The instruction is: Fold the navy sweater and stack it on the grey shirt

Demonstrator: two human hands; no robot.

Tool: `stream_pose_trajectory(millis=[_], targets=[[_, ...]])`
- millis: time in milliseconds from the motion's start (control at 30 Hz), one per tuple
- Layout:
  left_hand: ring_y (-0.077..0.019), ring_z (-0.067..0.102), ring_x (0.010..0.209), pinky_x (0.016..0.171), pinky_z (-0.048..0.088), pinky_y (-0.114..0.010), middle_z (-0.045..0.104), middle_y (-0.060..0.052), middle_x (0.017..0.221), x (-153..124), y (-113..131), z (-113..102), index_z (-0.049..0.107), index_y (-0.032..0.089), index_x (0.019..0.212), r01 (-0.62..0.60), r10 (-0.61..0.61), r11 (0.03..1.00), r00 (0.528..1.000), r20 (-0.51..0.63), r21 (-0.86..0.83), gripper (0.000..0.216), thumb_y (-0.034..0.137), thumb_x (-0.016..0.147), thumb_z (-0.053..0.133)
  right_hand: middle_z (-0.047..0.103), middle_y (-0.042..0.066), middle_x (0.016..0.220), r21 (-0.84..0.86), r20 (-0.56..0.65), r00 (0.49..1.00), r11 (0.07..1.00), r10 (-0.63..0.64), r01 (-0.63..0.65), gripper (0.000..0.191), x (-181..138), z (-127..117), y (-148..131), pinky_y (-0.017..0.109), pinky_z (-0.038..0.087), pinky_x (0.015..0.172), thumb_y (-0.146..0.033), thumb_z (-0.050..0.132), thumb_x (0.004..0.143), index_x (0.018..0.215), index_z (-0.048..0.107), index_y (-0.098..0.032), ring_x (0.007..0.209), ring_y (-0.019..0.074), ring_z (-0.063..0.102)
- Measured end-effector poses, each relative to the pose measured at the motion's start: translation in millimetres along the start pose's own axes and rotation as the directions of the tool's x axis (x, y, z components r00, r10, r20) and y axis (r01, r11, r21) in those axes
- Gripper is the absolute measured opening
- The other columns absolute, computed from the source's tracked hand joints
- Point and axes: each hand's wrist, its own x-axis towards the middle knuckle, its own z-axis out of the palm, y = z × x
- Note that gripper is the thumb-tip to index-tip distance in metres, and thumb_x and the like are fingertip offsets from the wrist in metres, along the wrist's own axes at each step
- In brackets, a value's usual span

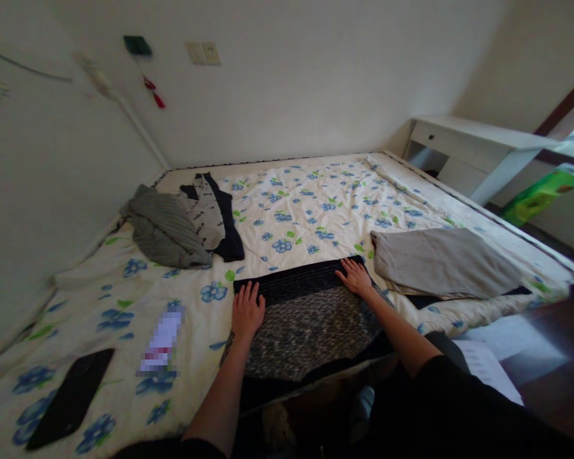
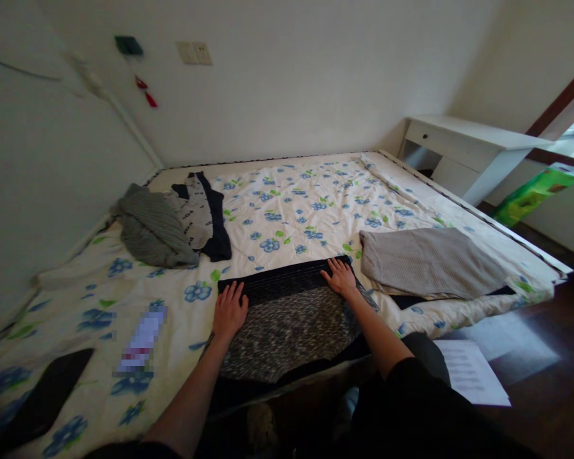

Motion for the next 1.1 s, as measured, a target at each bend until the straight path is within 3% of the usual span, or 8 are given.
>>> stream_pose_trajectory(millis=[200, 400, 500, 600, 700, 867, 967, 1100], targets=[[-0.0367, 0.042, 0.167, 0.138, 0.031, -0.058, 0.052, -0.013, 0.176, 0.5, 0.4, 1.1, 0.059, 0.018, 0.167, 0.007, -0.007, 1.0, 1.0, 0.024, 0.011, 0.062, 0.037, 0.11, 0.041, 0.026, 0.012, 0.188, 0.087, 0.033, 0.98, 0.976, 0.195, -0.197, 0.081, 4.1, -1.1, 52.5, 0.05, 0.023, 0.139, -0.064, 0.028, 0.116, 0.183, 0.027, -0.02, 0.175, 0.0317, 0.021], [-0.0374, 0.039, 0.168, 0.139, 0.029, -0.059, 0.048, -0.015, 0.179, -0.3, 4.6, -1.2, 0.057, 0.014, 0.168, 0.017, -0.018, 1.0, 0.998, 0.054, 0.018, 0.064, 0.036, 0.11, 0.04, 0.028, 0.02, 0.186, -0.019, 0.021, 0.966, 0.966, 0.259, -0.258, 0.08, 6.6, -6.1, 36.2, 0.061, 0.026, 0.136, -0.057, 0.033, 0.116, 0.182, 0.028, -0.012, 0.172, 0.04, 0.025], [-0.0373, 0.041, 0.167, 0.138, 0.031, -0.059, 0.051, -0.014, 0.177, -1.1, 4.0, -0.4, 0.058, 0.017, 0.168, 0.004, -0.005, 1.0, 0.999, 0.034, 0.029, 0.063, 0.036, 0.11, 0.04, 0.028, 0.027, 0.184, -0.085, -0.078, 0.968, 0.966, 0.238, -0.244, 0.071, 6.3, -10.1, 1.9, 0.064, 0.017, 0.137, -0.038, 0.034, 0.115, 0.178, 0.034, -0.004, 0.173, 0.0414, 0.023], [-0.0361, 0.042, 0.167, 0.138, 0.032, -0.058, 0.052, -0.012, 0.177, -2.0, 2.0, 2.9, 0.058, 0.019, 0.168, 0.001, -0.001, 0.999, 1.0, 0.006, 0.032, 0.062, 0.035, 0.111, 0.041, 0.027, 0.024, 0.185, -0.068, -0.125, 0.991, 0.997, 0.036, -0.045, 0.068, 6.4, -7.4, -54.7, 0.062, 0.009, 0.14, -0.025, 0.032, 0.113, 0.177, 0.037, -0.003, 0.175, 0.0373, 0.019], [-0.0363, 0.042, 0.167, 0.138, 0.031, -0.058, 0.051, -0.013, 0.177, -3.4, 0.4, 6.3, 0.058, 0.017, 0.167, -0.001, 0.001, 1.0, 1.0, 0.002, 0.025, 0.062, 0.035, 0.112, 0.039, 0.029, 0.021, 0.185, 0.029, -0.118, 0.977, 0.983, -0.179, 0.183, 0.07, 2.5, 11.3, -133.6, 0.057, 0.016, 0.141, -0.037, 0.037, 0.115, 0.178, 0.035, -0.006, 0.175, 0.0344, 0.022], [-0.0354, 0.043, 0.166, 0.137, 0.033, -0.058, 0.051, -0.013, 0.177, -7.1, -1.0, 6.6, 0.06, 0.017, 0.166, 0.0, -0.001, 1.0, 1.0, 0.003, 0.021, 0.06, 0.032, 0.111, 0.041, 0.035, 0.016, 0.183, 0.118, -0.098, 0.884, 0.877, -0.457, 0.466, 0.067, -22.6, 64.1, -255.6, 0.052, 0.019, 0.142, -0.041, 0.036, 0.117, 0.176, 0.041, -0.01, 0.174, 0.0287, 0.027], [-0.0356, 0.044, 0.166, 0.137, 0.034, -0.057, 0.051, -0.014, 0.177, -9.0, -1.1, 4.8, 0.061, 0.016, 0.165, -0.008, 0.007, 0.999, 1.0, 0.024, 0.031, 0.06, 0.03, 0.11, 0.042, 0.043, 0.014, 0.18, 0.135, -0.059, 0.887, 0.877, -0.458, 0.461, 0.062, -35.0, 80.3, -281.6, 0.052, 0.019, 0.142, -0.038, 0.035, 0.118, 0.172, 0.049, -0.014, 0.171, 0.0273, 0.034], [-0.0348, 0.044, 0.166, 0.137, 0.033, -0.057, 0.052, -0.012, 0.176, -8.6, 0.7, 3.4, 0.061, 0.018, 0.165, 0.007, -0.007, 1.0, 1.0, 0.009, -0.007, 0.059, 0.03, 0.11, 0.042, 0.042, 0.009, 0.181, 0.13, -0.064, 0.896, 0.887, -0.439, 0.444, 0.066, -34.4, 72.5, -258.5, 0.051, 0.022, 0.141, -0.053, 0.042, 0.116, 0.172, 0.051, -0.02, 0.17, 0.0291, 0.034]])
